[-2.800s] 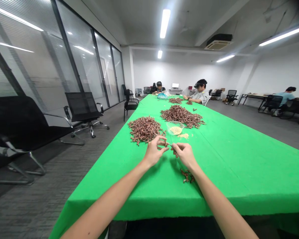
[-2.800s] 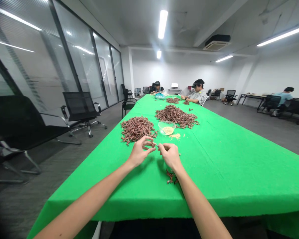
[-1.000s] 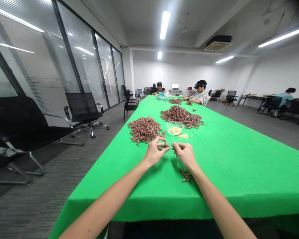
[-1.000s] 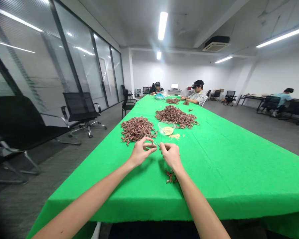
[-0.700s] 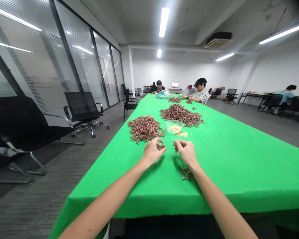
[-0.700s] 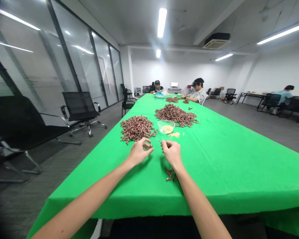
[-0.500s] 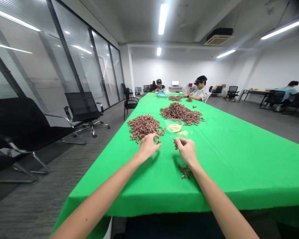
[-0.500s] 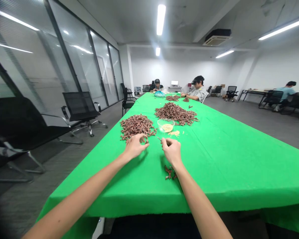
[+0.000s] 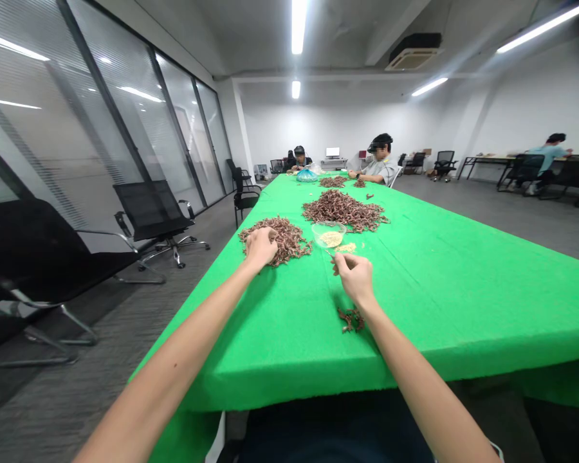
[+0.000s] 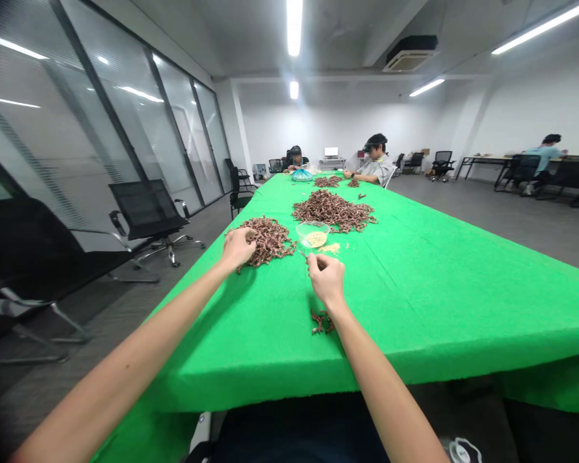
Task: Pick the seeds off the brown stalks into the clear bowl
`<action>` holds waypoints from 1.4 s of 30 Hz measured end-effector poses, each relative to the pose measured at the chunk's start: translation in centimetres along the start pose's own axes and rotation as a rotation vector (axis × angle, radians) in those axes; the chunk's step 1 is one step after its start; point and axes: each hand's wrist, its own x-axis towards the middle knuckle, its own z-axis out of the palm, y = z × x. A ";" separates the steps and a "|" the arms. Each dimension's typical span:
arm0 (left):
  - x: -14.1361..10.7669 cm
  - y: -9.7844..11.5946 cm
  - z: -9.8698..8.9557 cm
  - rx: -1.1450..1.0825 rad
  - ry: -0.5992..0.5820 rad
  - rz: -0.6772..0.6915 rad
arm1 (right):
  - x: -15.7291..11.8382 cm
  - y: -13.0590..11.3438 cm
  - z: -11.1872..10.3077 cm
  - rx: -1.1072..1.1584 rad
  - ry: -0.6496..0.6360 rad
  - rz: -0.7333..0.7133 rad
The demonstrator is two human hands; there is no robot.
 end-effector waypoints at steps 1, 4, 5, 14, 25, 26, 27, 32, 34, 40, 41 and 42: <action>-0.7 0.3 0.4 -0.010 0.009 0.022 | 0.1 0.0 0.0 0.013 0.020 0.007; -3.2 2.4 1.8 -0.108 -0.064 0.143 | 0.4 -0.1 -0.2 0.067 0.105 0.046; -4.3 3.4 2.2 -0.162 -0.150 0.200 | 0.5 -0.1 -0.4 0.091 0.136 0.060; -10.7 10.4 3.2 -0.403 -0.645 0.594 | 1.2 0.2 -1.3 0.245 0.244 0.137; -8.8 5.0 4.0 -0.128 -0.372 0.448 | 0.8 0.4 -0.8 0.169 0.205 0.112; -8.8 4.8 3.9 -0.098 -0.372 0.457 | 0.8 0.5 -0.8 0.145 0.197 0.105; -8.9 4.7 3.7 -0.078 -0.381 0.473 | 0.8 0.6 -0.8 0.122 0.188 0.100; -9.3 5.0 2.6 -0.032 -0.429 0.536 | 0.6 1.3 -0.7 0.027 0.136 0.078; -9.2 4.9 2.3 -0.018 -0.445 0.555 | 0.6 1.5 -0.8 -0.003 0.129 0.072; -9.0 4.3 2.5 0.025 -0.454 0.580 | 0.6 1.9 -0.9 -0.064 0.111 0.038; -9.0 4.4 2.6 0.027 -0.436 0.583 | 0.6 1.9 -0.8 -0.073 0.108 0.030; -9.0 4.5 2.6 0.028 -0.420 0.586 | 0.5 1.9 -0.8 -0.080 0.106 0.023</action>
